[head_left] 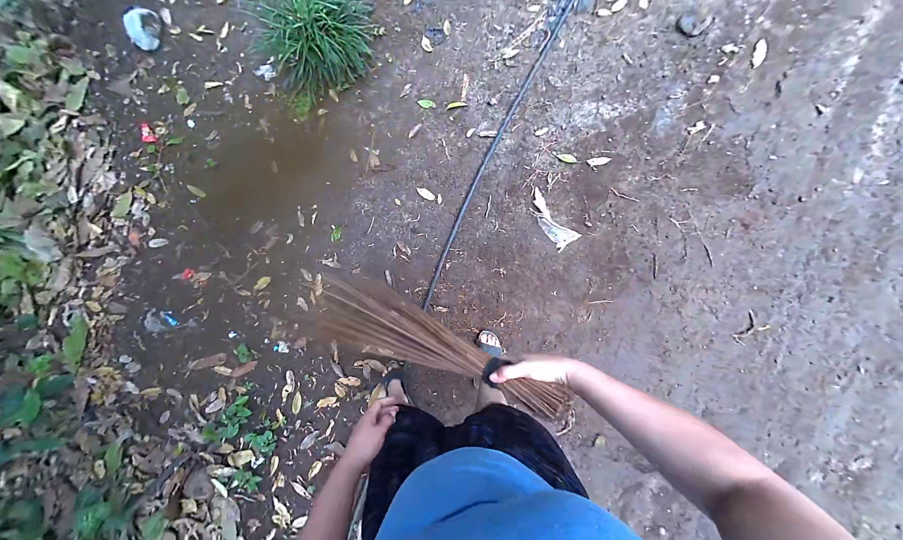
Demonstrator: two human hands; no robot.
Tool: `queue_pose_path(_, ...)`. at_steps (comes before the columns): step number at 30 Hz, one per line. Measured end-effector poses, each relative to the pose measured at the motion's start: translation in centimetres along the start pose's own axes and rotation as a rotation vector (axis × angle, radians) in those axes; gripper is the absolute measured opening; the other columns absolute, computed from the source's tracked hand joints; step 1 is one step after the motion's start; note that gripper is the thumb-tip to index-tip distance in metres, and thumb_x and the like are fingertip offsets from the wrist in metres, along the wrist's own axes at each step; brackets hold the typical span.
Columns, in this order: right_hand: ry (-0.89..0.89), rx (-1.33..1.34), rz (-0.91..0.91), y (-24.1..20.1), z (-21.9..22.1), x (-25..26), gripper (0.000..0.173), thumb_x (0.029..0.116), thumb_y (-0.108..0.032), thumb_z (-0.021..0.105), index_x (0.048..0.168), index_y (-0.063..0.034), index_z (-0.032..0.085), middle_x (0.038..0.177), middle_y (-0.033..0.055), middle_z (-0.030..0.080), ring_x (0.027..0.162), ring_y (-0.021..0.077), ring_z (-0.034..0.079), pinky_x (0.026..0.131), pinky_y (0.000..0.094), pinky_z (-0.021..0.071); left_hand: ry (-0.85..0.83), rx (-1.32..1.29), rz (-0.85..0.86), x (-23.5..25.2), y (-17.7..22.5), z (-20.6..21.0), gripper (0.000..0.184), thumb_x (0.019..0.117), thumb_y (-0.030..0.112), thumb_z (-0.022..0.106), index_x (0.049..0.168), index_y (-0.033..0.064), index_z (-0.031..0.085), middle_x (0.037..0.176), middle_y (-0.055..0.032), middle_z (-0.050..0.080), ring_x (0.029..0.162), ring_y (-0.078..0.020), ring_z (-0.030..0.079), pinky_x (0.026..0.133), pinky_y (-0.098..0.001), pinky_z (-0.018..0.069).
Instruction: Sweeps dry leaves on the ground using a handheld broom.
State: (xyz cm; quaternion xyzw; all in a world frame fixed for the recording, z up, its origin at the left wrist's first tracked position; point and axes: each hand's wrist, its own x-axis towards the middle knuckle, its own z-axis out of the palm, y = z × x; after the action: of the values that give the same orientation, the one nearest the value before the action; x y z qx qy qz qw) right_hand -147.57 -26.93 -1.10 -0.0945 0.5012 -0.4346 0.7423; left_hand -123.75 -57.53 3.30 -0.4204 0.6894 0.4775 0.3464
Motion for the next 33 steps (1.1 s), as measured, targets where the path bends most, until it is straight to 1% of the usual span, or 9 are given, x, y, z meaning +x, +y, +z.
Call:
queue_pose_path(5, 0.236, -0.075, -0.013, -3.5, -3.8, 0.2, 0.054, 0.1001, -0.041, 0.063, 0.140, -0.0063, 0.053, 0.126, 0.0139, 0.064, 0.111, 0.0192, 0.063, 0.100, 0.0414, 0.0512, 0.035, -0.019, -0.064, -0.8, -3.3, 0.2, 0.039, 0.1069, 0.012, 0.049, 0.144, -0.0010, 0.050, 0.135, -0.0235, 0.061, 0.125, -0.0306, 0.061, 0.108, -0.0464, 0.0465)
queue_pose_path(9, 0.421, 0.069, 0.038, -2.0, -6.3, 5.4, 0.063, 0.0961, -0.048, 0.067, 0.144, -0.0111, 0.050, 0.123, 0.0141, 0.065, 0.105, 0.0218, 0.065, 0.093, 0.0425, 0.0544, 0.050, -0.049, -0.131, -1.5, -5.8, 0.3, 0.039, 0.1076, 0.015, 0.048, 0.144, 0.0014, 0.051, 0.134, -0.0221, 0.062, 0.122, -0.0303, 0.062, 0.105, -0.0472, 0.0480)
queue_pose_path(13, 0.551, 0.483, 0.168, -0.1, 1.2, 12.3, 0.056, 0.0996, -0.044, 0.059, 0.141, -0.0067, 0.049, 0.115, 0.0183, 0.066, 0.097, 0.0284, 0.067, 0.082, 0.0490, 0.0572, 0.089, -0.160, -0.142, -3.3, -6.6, 0.0, 0.039, 0.1078, 0.013, 0.046, 0.146, 0.0027, 0.049, 0.136, -0.0215, 0.061, 0.120, -0.0294, 0.063, 0.101, -0.0453, 0.0509)
queue_pose_path(16, 0.318, 0.574, 0.306, 1.5, 7.0, 14.1, 0.050, 0.1013, -0.048, 0.053, 0.135, -0.0111, 0.052, 0.112, 0.0135, 0.063, 0.097, 0.0242, 0.064, 0.081, 0.0464, 0.0549, 0.106, -0.244, -0.147, -3.9, -8.4, 0.4, 0.040, 0.1081, 0.015, 0.045, 0.146, 0.0036, 0.049, 0.139, -0.0202, 0.059, 0.124, -0.0296, 0.061, 0.101, -0.0474, 0.0506)
queue_pose_path(19, 0.170, 0.497, 0.302, 2.7, 8.4, 10.3, 0.039, 0.1013, -0.049, 0.051, 0.120, -0.0151, 0.058, 0.091, 0.0040, 0.064, 0.077, 0.0140, 0.064, 0.068, 0.0345, 0.0566, 0.100, -0.317, -0.141, -3.9, -11.5, 1.1, 0.040, 0.1074, 0.016, 0.046, 0.146, 0.0033, 0.049, 0.138, -0.0207, 0.060, 0.123, -0.0307, 0.062, 0.101, -0.0480, 0.0514)
queue_pose_path(23, 0.159, 0.349, 0.257, 5.2, 7.6, 1.8, 0.041, 0.1020, -0.048, 0.048, 0.125, -0.0145, 0.056, 0.086, 0.0044, 0.067, 0.069, 0.0170, 0.067, 0.064, 0.0352, 0.0597, 0.094, -0.413, -0.158, -4.3, -16.4, 2.0, 0.041, 0.1072, 0.015, 0.047, 0.146, 0.0029, 0.048, 0.138, -0.0211, 0.060, 0.121, -0.0308, 0.063, 0.099, -0.0479, 0.0524)
queue_pose_path(28, 0.574, 0.191, 0.319, 10.1, 11.3, -4.8, 0.060, 0.0916, -0.032, 0.062, 0.144, -0.0124, 0.042, 0.098, 0.0126, 0.067, 0.080, 0.0244, 0.069, 0.072, 0.0435, 0.0603, 0.121, -0.533, -0.167, -6.4, -23.3, 0.9, 0.041, 0.1085, 0.015, 0.045, 0.147, 0.0009, 0.046, 0.140, -0.0228, 0.058, 0.123, -0.0318, 0.061, 0.101, -0.0472, 0.0508)
queue_pose_path(31, 0.864, 0.305, 0.343, 13.9, 14.1, -5.0, 0.052, 0.1018, -0.034, 0.057, 0.145, -0.0103, 0.042, 0.093, 0.0150, 0.066, 0.074, 0.0254, 0.069, 0.068, 0.0431, 0.0598, 0.143, -0.599, -0.185, -7.6, -28.9, 0.0, 0.041, 0.1090, 0.015, 0.043, 0.148, 0.0011, 0.044, 0.141, -0.0235, 0.056, 0.122, -0.0320, 0.061, 0.099, -0.0469, 0.0510)
queue_pose_path(33, 0.992, 0.450, 0.375, 15.8, 16.3, -3.3, 0.052, 0.1030, -0.047, 0.054, 0.139, -0.0095, 0.049, 0.090, 0.0138, 0.065, 0.071, 0.0251, 0.066, 0.066, 0.0449, 0.0582, 0.175, -0.628, -0.213, -8.1, -33.1, -0.6, 0.041, 0.1094, 0.015, 0.043, 0.147, -0.0002, 0.045, 0.140, -0.0249, 0.057, 0.120, -0.0335, 0.062, 0.099, -0.0482, 0.0512)
